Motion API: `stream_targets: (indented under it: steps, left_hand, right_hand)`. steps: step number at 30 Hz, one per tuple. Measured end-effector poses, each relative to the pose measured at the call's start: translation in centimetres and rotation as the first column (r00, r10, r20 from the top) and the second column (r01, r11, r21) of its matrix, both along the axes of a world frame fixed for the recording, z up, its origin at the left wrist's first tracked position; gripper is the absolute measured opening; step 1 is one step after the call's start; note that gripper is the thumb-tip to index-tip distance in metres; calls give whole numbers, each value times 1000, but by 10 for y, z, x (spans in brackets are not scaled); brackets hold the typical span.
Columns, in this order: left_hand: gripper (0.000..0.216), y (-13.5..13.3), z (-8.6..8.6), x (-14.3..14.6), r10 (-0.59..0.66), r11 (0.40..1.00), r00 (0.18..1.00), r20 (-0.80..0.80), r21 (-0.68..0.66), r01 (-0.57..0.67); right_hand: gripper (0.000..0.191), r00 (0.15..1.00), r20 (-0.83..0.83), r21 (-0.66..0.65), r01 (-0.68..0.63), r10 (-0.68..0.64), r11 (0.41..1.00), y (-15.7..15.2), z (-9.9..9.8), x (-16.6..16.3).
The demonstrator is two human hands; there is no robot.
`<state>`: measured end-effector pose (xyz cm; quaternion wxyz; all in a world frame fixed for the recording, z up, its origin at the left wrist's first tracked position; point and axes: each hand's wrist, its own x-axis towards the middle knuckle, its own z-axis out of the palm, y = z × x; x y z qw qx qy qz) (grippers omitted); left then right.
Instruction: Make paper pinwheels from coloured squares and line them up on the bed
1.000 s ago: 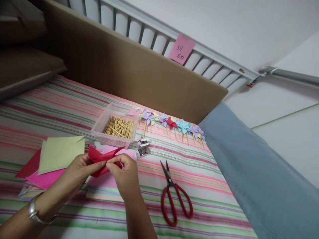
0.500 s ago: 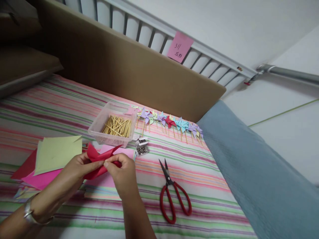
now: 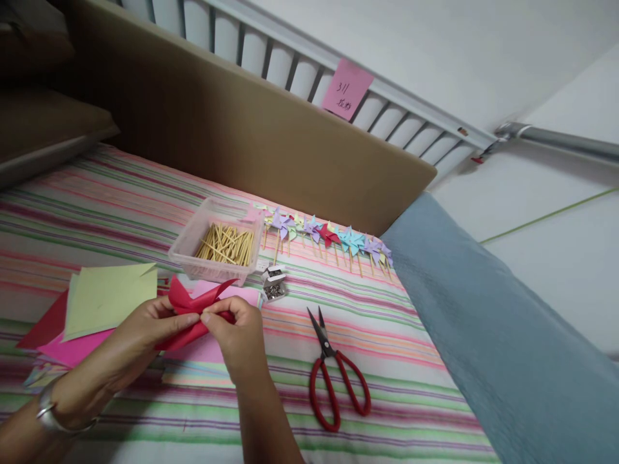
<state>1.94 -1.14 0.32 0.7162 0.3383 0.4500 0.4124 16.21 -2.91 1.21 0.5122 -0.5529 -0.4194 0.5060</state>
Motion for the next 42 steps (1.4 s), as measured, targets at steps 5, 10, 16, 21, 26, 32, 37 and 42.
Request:
stream_targets:
  steps: [5,10,16,21,26,32,37,42]
  left_hand:
    - [17,0,-3,1,4,1000,1000,-10,11,-4]
    - [15,-1,-3,2,11,1000,1000,3,13,-11]
    - [11,-1,1,5,10,1000,999,39,9,-11]
    - [13,-2,2,6,12,1000,999,44,16,-13]
    - [21,-3,1,6,16,1000,997,81,19,-18]
    - [12,-1,-5,4,13,993,999,51,115,-19]
    - [16,1,-3,-2,53,984,995,-89,175,-37]
    - [20,12,14,-29,198,973,980,-16,123,-195]
  right_hand:
    - [6,1000,10,16,-9,9,1000,0,-1,1]
    - [5,1000,-9,4,-10,10,1000,0,0,0]
    - [5,1000,-15,13,0,1,1000,-1,1,0]
    - [5,998,56,68,-13,10,998,1,1,-1]
    - [9,991,132,145,-26,6,989,0,0,-3]
    - [24,970,230,226,-130,77,965,-8,7,0]
    - [21,958,249,226,-201,143,953,-11,19,2]
    - [10,951,276,207,-197,136,958,-9,15,10]
